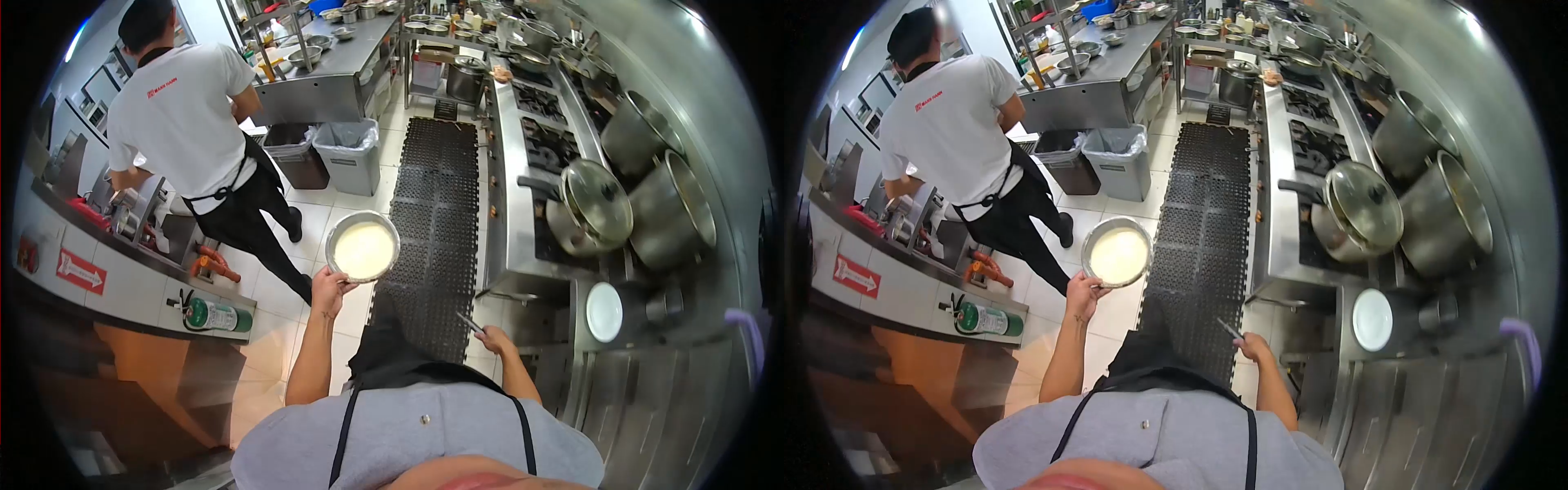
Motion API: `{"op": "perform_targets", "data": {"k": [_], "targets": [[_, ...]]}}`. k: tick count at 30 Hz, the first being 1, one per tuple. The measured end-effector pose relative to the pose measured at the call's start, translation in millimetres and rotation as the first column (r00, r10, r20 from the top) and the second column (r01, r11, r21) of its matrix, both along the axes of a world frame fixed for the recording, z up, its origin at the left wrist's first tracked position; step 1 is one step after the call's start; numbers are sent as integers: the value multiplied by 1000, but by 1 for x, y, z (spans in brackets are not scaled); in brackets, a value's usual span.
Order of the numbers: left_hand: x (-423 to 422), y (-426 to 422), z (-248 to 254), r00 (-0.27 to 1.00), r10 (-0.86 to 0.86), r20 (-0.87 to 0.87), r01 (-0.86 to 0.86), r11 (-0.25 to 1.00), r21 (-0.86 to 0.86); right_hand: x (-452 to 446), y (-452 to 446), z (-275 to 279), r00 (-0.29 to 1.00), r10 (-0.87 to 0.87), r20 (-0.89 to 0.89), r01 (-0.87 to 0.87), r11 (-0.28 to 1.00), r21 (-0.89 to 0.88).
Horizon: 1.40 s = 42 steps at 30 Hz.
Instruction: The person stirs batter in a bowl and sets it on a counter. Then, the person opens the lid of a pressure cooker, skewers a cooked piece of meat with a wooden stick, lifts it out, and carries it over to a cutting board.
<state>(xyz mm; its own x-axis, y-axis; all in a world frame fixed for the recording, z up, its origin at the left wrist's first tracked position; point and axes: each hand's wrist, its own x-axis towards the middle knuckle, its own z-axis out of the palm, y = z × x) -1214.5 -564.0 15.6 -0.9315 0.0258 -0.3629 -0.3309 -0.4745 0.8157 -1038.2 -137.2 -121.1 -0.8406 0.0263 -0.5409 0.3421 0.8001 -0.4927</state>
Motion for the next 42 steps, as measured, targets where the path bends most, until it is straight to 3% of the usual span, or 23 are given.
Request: {"op": "perform_targets", "data": {"k": [1,3,4,6,8,9,13,16,18,21,24,25,26,27,28,29,32,34,37,39,42], "targets": [[-31,-2,-4,1000,6,5,-6,1000,0,-28,-2,-1,1000,6,5,-6,1000,0],[-106,-10,-8,1000,-16,-19,16,1000,-26,-99,-8,1,963,-256,89,256,967,13],[-142,-12,-6,1000,-1,-24,0,999,-32,-130,-9,-7,967,-241,86,241,971,6],[-213,-13,-1,999,30,-42,-32,998,-52,-167,-12,-22,858,-457,237,481,875,-55],[-284,-22,-6,999,18,-40,-20,999,-48,-198,-13,-27,932,-352,86,349,936,49],[-323,-24,-6,999,5,-34,-7,998,-56,-221,-13,-24,932,-348,103,347,937,29],[-461,-26,-2,999,22,-37,-24,997,-74,-310,-37,34,832,-529,164,549,828,-112],[-562,-12,11,990,87,-107,-91,995,-32,-390,-29,20,772,-608,186,632,766,-115],[-625,-8,6,981,100,-169,-114,990,-81,-453,-9,-3,888,-418,192,442,890,-109],[-703,-4,-19,976,182,-122,-190,980,-62,-545,20,-13,918,-350,188,378,915,-140],[-776,10,7,954,278,-112,-281,960,-14,-651,56,-6,941,-299,157,310,950,-48],[-804,12,7,945,313,-93,-314,949,-4,-681,85,-49,888,-360,286,404,908,-114],[-830,14,8,936,344,-70,-344,939,10,-707,123,-113,977,-198,76,199,980,-7],[-852,15,6,939,325,-116,-324,946,26,-751,125,-64,983,-116,140,105,991,84],[-877,9,-7,934,339,-115,-343,939,-14,-779,137,-57,999,-47,-25,50,989,136],[-897,8,-11,927,356,-116,-360,933,-13,-813,138,-17,992,-1,-125,19,990,142],[-939,11,-6,903,415,-108,-420,907,-26,-902,140,30,949,24,-314,17,992,128],[-963,9,-3,908,410,-90,-412,911,-3,-951,124,62,934,59,-352,-5,988,152],[-993,-3,-10,915,382,-129,-381,924,35,-1006,74,125,962,43,-271,-13,994,112],[-1007,-14,-20,925,362,-114,-345,927,146,-1035,37,157,963,89,-254,-55,989,137],[-1007,-20,-17,943,293,-154,-268,949,168,-1069,-41,224,940,135,-314,-139,990,8]]}}
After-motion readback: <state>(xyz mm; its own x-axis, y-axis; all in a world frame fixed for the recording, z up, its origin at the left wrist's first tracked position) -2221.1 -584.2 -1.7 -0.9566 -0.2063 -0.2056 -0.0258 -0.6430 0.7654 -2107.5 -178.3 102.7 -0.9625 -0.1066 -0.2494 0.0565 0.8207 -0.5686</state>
